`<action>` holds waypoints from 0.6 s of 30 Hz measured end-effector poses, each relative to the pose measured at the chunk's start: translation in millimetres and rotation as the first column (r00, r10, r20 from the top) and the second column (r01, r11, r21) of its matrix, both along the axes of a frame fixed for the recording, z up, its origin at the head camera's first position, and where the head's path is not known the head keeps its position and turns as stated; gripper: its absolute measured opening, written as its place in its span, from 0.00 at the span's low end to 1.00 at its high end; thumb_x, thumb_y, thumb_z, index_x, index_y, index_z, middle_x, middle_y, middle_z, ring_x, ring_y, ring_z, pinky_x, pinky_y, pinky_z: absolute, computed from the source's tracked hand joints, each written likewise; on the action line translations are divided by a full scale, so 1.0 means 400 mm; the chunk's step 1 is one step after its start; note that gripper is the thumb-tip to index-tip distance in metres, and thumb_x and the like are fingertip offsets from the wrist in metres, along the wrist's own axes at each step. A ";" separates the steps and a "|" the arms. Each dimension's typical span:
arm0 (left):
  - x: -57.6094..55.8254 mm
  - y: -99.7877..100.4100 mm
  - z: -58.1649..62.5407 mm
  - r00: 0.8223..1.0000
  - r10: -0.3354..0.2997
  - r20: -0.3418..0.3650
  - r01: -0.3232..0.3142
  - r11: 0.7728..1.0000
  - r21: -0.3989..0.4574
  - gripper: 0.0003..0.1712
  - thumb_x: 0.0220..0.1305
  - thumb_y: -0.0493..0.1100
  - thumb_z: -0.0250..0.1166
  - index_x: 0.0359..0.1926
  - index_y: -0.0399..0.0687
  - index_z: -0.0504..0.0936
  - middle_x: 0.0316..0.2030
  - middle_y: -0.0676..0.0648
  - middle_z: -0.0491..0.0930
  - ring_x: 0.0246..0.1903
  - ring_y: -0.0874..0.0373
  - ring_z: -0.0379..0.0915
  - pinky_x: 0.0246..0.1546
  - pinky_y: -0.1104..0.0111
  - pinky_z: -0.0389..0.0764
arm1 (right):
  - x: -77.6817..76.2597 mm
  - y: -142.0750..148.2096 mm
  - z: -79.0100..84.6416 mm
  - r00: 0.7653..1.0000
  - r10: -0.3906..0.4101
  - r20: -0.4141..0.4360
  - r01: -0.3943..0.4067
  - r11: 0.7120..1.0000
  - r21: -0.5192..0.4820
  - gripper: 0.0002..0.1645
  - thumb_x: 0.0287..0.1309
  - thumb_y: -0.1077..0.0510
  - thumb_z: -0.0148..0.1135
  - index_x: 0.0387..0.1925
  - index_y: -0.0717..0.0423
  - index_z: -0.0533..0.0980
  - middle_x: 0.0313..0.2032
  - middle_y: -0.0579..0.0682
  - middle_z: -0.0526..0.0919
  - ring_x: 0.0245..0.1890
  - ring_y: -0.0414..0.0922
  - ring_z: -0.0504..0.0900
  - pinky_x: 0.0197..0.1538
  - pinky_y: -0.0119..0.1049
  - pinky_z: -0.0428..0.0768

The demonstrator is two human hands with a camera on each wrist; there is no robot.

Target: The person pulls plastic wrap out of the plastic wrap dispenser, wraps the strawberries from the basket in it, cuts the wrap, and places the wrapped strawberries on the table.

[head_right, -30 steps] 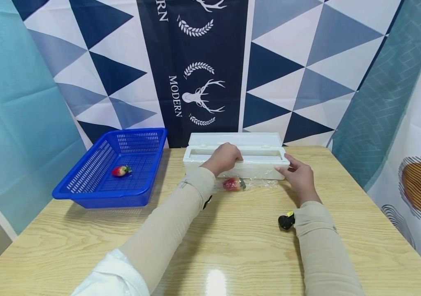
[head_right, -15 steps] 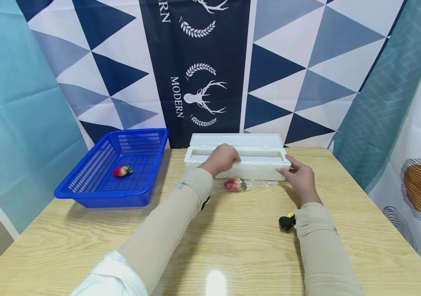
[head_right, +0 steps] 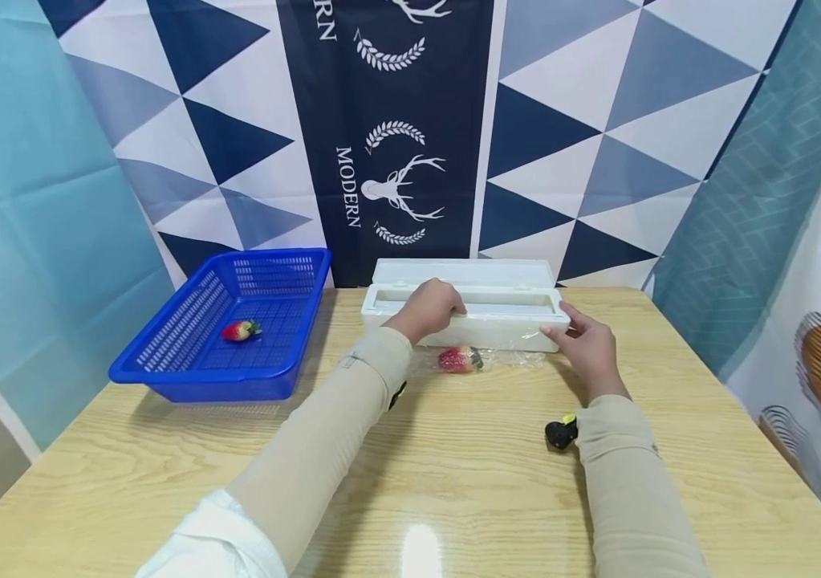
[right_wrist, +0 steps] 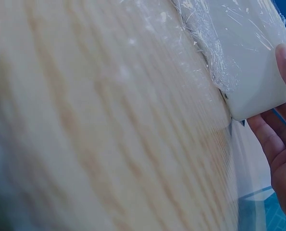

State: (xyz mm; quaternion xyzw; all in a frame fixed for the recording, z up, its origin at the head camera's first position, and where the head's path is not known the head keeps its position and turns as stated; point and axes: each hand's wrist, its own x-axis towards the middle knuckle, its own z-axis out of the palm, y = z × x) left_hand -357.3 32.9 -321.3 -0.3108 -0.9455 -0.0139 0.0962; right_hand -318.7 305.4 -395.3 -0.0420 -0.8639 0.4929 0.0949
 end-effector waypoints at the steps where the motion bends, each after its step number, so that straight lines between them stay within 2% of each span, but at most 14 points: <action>1: 0.000 -0.002 0.000 1.000 0.000 -0.001 0.000 1.000 -0.002 0.18 0.61 0.32 0.65 0.47 0.57 0.88 0.45 0.58 0.85 0.49 0.63 0.78 0.56 0.74 0.71 | 0.000 0.000 0.000 1.000 -0.003 0.004 0.003 1.000 0.005 0.47 0.58 0.35 0.62 0.73 0.45 0.57 0.68 0.61 0.64 0.64 0.58 0.68 0.45 0.20 0.75; 5: 0.000 -0.014 -0.002 1.000 -0.004 -0.008 0.004 1.000 -0.001 0.18 0.61 0.31 0.66 0.46 0.57 0.88 0.45 0.58 0.85 0.48 0.63 0.78 0.54 0.74 0.73 | -0.003 0.000 -0.003 1.000 -0.004 0.016 0.004 1.000 0.006 0.48 0.57 0.35 0.62 0.73 0.44 0.57 0.69 0.60 0.63 0.64 0.57 0.68 0.51 0.26 0.76; 11: -0.003 -0.039 -0.008 1.000 0.010 -0.017 -0.009 0.999 0.032 0.17 0.60 0.31 0.66 0.45 0.57 0.88 0.44 0.57 0.85 0.47 0.63 0.79 0.53 0.74 0.74 | -0.007 0.004 -0.005 1.000 -0.013 0.017 0.013 1.000 0.008 0.49 0.56 0.34 0.63 0.73 0.45 0.57 0.69 0.61 0.62 0.64 0.58 0.68 0.51 0.27 0.77; 18: -0.004 -0.054 -0.010 1.000 0.010 -0.015 -0.010 0.999 0.044 0.17 0.61 0.31 0.66 0.45 0.56 0.88 0.45 0.56 0.85 0.48 0.62 0.79 0.54 0.74 0.74 | -0.004 0.006 -0.004 1.000 -0.023 0.016 0.023 1.000 0.019 0.48 0.57 0.35 0.62 0.73 0.45 0.57 0.69 0.61 0.62 0.64 0.58 0.68 0.55 0.34 0.76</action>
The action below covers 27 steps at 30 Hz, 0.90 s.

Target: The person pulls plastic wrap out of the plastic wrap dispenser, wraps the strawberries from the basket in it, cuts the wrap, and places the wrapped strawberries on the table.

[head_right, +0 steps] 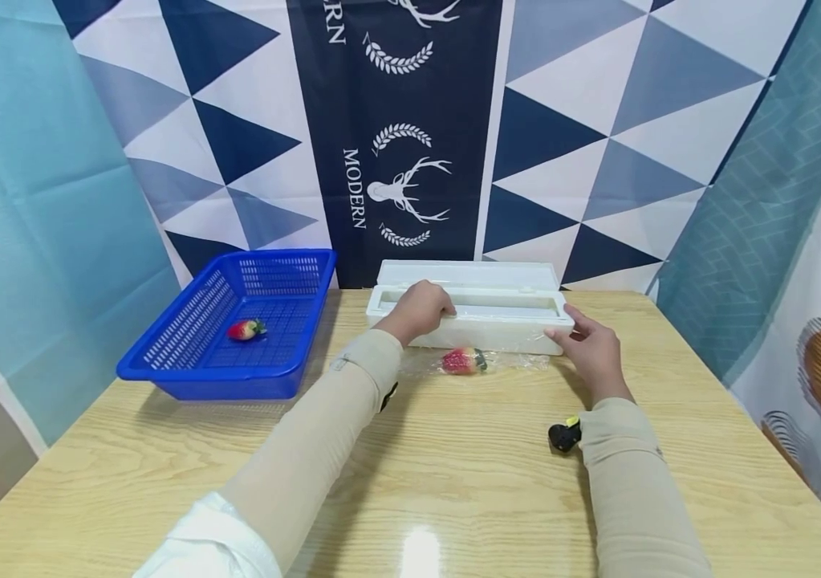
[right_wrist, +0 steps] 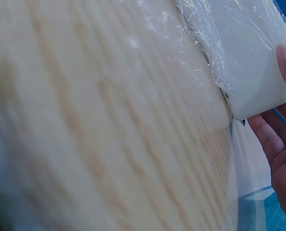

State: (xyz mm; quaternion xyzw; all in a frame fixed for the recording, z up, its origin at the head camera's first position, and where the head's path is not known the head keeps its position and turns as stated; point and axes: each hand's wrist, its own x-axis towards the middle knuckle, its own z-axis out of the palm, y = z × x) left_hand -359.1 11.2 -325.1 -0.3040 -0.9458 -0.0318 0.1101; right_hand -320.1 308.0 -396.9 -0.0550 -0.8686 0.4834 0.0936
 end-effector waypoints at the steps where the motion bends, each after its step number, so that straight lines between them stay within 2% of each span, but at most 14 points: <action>1: 0.000 0.000 0.000 1.000 0.002 0.005 -0.002 1.000 -0.001 0.17 0.61 0.31 0.66 0.45 0.56 0.88 0.45 0.56 0.85 0.48 0.62 0.79 0.53 0.74 0.74 | 0.000 0.001 -0.001 1.000 -0.002 0.002 0.002 1.000 -0.005 0.48 0.57 0.34 0.62 0.73 0.45 0.57 0.70 0.61 0.62 0.64 0.58 0.68 0.55 0.34 0.76; 11: 0.001 -0.015 0.005 0.999 0.039 0.022 -0.039 0.999 -0.017 0.19 0.62 0.30 0.64 0.46 0.57 0.88 0.45 0.57 0.85 0.49 0.63 0.78 0.55 0.73 0.73 | 0.005 -0.003 0.005 1.000 0.004 -0.014 -0.004 1.000 -0.003 0.47 0.58 0.35 0.62 0.73 0.45 0.58 0.69 0.60 0.63 0.63 0.58 0.68 0.50 0.25 0.76; 19: 0.004 -0.029 0.006 0.999 0.038 0.026 -0.037 0.999 -0.023 0.18 0.62 0.31 0.64 0.46 0.57 0.88 0.46 0.57 0.85 0.49 0.62 0.78 0.56 0.73 0.72 | 0.004 -0.005 -0.001 1.000 0.011 -0.028 -0.012 1.000 -0.019 0.46 0.58 0.36 0.62 0.73 0.46 0.58 0.68 0.61 0.65 0.62 0.58 0.69 0.42 0.17 0.74; 27: 0.001 -0.038 0.006 0.999 0.038 0.021 -0.038 0.999 -0.036 0.17 0.62 0.32 0.65 0.46 0.57 0.88 0.45 0.57 0.85 0.49 0.62 0.78 0.56 0.72 0.73 | 0.004 -0.004 -0.001 1.000 0.012 -0.022 -0.013 0.999 -0.033 0.47 0.57 0.35 0.63 0.73 0.46 0.58 0.68 0.60 0.65 0.63 0.57 0.68 0.43 0.17 0.74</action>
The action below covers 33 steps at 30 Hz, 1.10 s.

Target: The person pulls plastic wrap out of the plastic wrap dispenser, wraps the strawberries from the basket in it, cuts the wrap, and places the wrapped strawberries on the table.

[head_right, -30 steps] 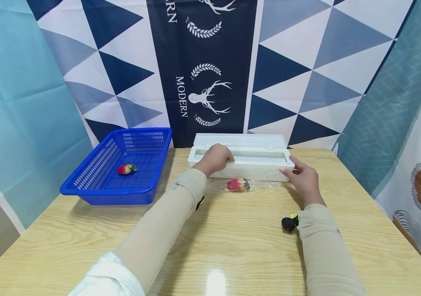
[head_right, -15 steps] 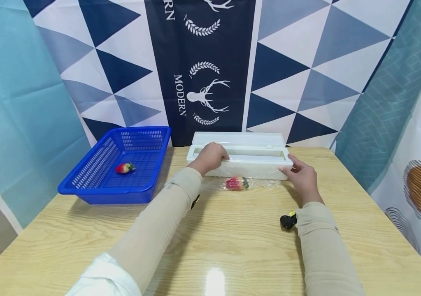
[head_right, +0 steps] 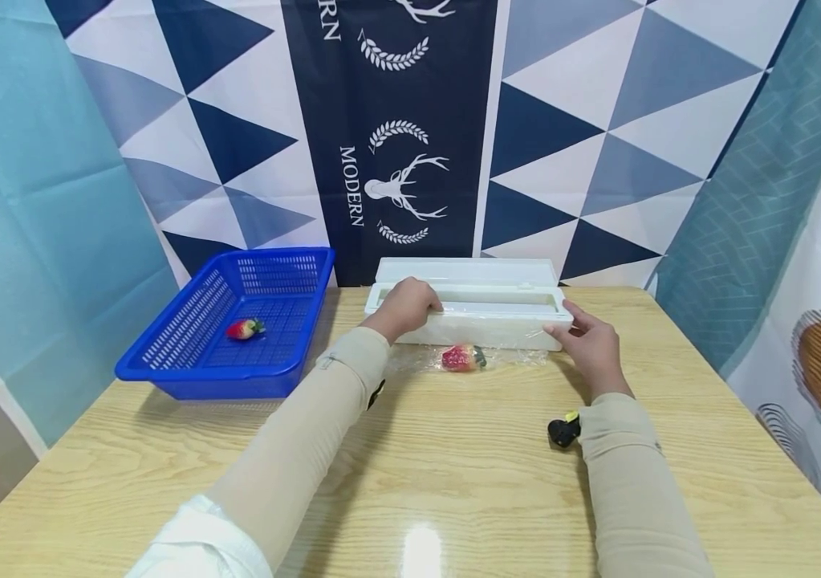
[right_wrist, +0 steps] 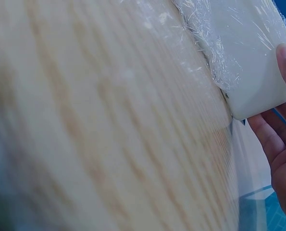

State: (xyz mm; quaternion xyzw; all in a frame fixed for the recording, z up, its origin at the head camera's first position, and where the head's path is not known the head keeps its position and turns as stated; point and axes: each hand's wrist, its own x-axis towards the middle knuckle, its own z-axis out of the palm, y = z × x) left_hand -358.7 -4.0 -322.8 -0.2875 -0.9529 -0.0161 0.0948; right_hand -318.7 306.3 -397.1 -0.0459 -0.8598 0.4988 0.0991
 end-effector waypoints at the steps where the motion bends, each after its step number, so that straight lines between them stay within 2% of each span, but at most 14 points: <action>1: -0.001 -0.001 0.000 1.000 0.001 0.002 -0.001 1.000 0.005 0.17 0.62 0.32 0.65 0.46 0.57 0.88 0.45 0.57 0.85 0.49 0.62 0.78 0.56 0.72 0.73 | 0.000 0.000 0.001 1.000 0.000 0.002 0.000 1.000 0.001 0.47 0.57 0.35 0.63 0.73 0.46 0.58 0.68 0.60 0.65 0.63 0.57 0.68 0.44 0.18 0.74; 6: -0.003 -0.009 -0.004 1.000 0.001 0.002 -0.001 1.000 0.016 0.17 0.62 0.32 0.65 0.46 0.57 0.88 0.45 0.56 0.85 0.48 0.62 0.79 0.54 0.73 0.74 | -0.002 0.000 0.001 1.000 -0.004 0.018 0.004 1.000 0.012 0.48 0.57 0.34 0.62 0.73 0.45 0.57 0.69 0.60 0.64 0.63 0.57 0.68 0.49 0.24 0.75; 13: -0.004 -0.023 -0.003 1.000 -0.014 -0.015 0.015 1.000 0.026 0.18 0.61 0.30 0.64 0.44 0.56 0.89 0.45 0.56 0.85 0.48 0.62 0.79 0.54 0.72 0.74 | -0.004 0.004 -0.006 1.000 0.008 -0.007 -0.008 1.000 -0.012 0.46 0.58 0.37 0.63 0.73 0.46 0.58 0.69 0.61 0.63 0.63 0.58 0.68 0.43 0.19 0.75; 33: 0.001 -0.047 -0.005 1.000 0.012 -0.012 -0.012 0.999 0.049 0.19 0.60 0.28 0.64 0.44 0.57 0.89 0.45 0.56 0.85 0.48 0.62 0.79 0.54 0.71 0.75 | -0.007 0.002 -0.005 1.000 -0.006 0.024 0.006 1.000 -0.019 0.47 0.57 0.36 0.62 0.73 0.45 0.58 0.70 0.59 0.61 0.64 0.57 0.68 0.47 0.21 0.76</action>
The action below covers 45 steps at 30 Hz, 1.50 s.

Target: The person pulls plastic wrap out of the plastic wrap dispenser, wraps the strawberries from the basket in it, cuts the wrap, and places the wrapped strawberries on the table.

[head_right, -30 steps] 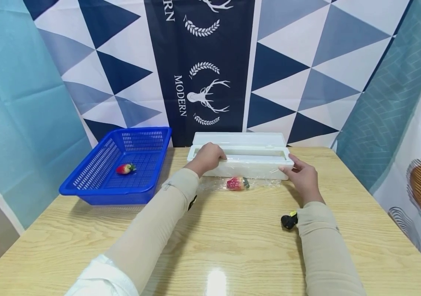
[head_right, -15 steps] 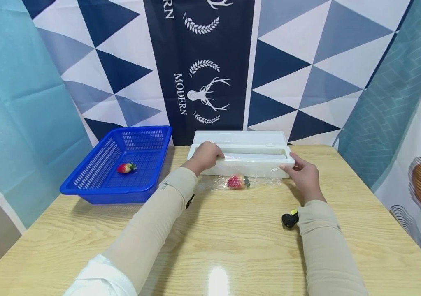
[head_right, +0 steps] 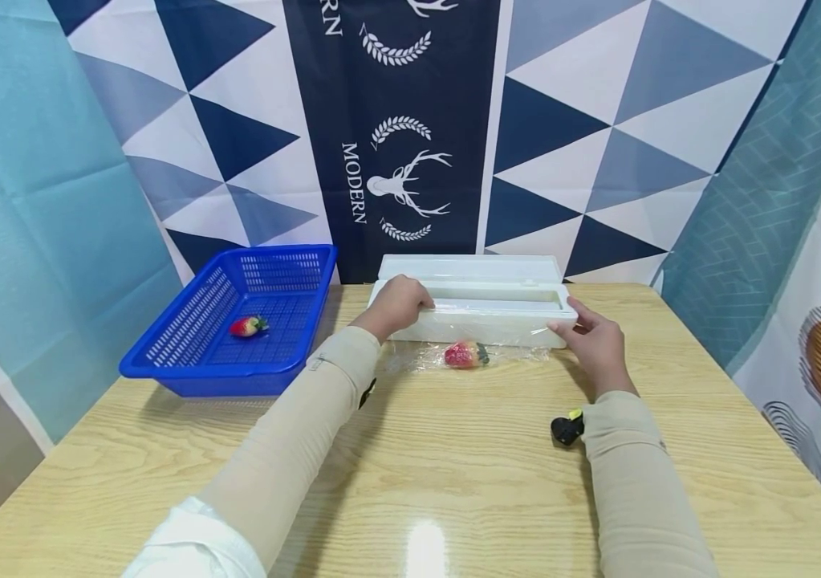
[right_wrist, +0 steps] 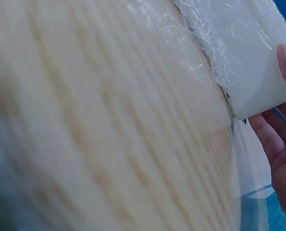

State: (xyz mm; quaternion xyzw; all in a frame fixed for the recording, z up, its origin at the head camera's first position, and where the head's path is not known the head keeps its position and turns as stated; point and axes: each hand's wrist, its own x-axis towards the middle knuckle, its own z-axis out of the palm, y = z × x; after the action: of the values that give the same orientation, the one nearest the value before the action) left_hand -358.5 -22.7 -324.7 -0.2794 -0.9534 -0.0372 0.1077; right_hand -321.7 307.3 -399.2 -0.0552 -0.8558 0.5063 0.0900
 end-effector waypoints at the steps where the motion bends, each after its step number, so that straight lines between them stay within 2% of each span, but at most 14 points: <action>1: -0.001 -0.001 -0.001 1.000 0.001 -0.001 -0.001 1.000 0.000 0.19 0.60 0.28 0.64 0.44 0.57 0.89 0.45 0.56 0.85 0.48 0.62 0.79 0.54 0.71 0.75 | 0.000 0.000 0.001 1.000 0.000 0.001 0.000 1.000 0.002 0.47 0.57 0.35 0.62 0.73 0.45 0.58 0.70 0.59 0.61 0.64 0.57 0.68 0.47 0.21 0.76; 13: -0.002 -0.017 -0.003 1.000 -0.013 -0.009 0.013 1.000 0.008 0.20 0.62 0.27 0.61 0.45 0.54 0.88 0.45 0.55 0.85 0.49 0.61 0.79 0.56 0.71 0.73 | -0.003 0.004 -0.004 1.000 0.003 -0.011 -0.003 1.000 0.002 0.47 0.57 0.35 0.63 0.73 0.45 0.58 0.70 0.60 0.61 0.64 0.58 0.68 0.44 0.19 0.75; 19: -0.003 -0.020 -0.004 0.999 -0.031 -0.021 0.032 0.999 0.014 0.20 0.61 0.27 0.62 0.44 0.54 0.89 0.45 0.54 0.85 0.48 0.61 0.79 0.54 0.71 0.74 | 0.001 0.004 -0.003 1.000 0.001 -0.007 -0.001 1.000 0.010 0.47 0.57 0.34 0.62 0.73 0.44 0.58 0.70 0.60 0.61 0.64 0.58 0.68 0.46 0.20 0.75; 27: 0.005 -0.024 0.005 1.000 -0.025 -0.008 0.025 1.000 0.006 0.19 0.61 0.27 0.62 0.44 0.54 0.89 0.45 0.54 0.85 0.48 0.60 0.79 0.54 0.70 0.75 | 0.003 0.002 0.001 1.000 0.003 -0.009 -0.003 1.000 0.012 0.47 0.57 0.35 0.62 0.73 0.43 0.57 0.71 0.59 0.60 0.64 0.56 0.68 0.47 0.21 0.75; 37: 0.000 -0.029 0.000 1.000 -0.025 -0.011 0.025 1.000 -0.005 0.19 0.61 0.28 0.63 0.44 0.55 0.89 0.45 0.54 0.85 0.49 0.61 0.79 0.54 0.71 0.75 | 0.001 0.003 -0.003 1.000 -0.001 -0.017 0.001 1.000 0.025 0.46 0.58 0.35 0.62 0.73 0.43 0.58 0.70 0.59 0.62 0.63 0.57 0.69 0.50 0.24 0.76; 45: 0.005 -0.036 0.003 0.999 -0.025 -0.021 0.025 1.000 -0.002 0.19 0.60 0.28 0.63 0.43 0.55 0.89 0.45 0.55 0.85 0.48 0.61 0.79 0.54 0.70 0.75 | 0.003 0.000 -0.004 0.999 0.010 -0.049 -0.009 1.000 0.025 0.45 0.59 0.37 0.62 0.73 0.46 0.58 0.68 0.61 0.64 0.62 0.57 0.70 0.41 0.16 0.74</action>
State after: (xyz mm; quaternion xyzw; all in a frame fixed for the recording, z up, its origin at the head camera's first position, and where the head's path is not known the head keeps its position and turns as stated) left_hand -356.5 -37.0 -323.5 -0.2919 -0.9486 -0.0346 0.1168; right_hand -320.4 307.1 -400.9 -0.0377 -0.8598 0.4973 0.1092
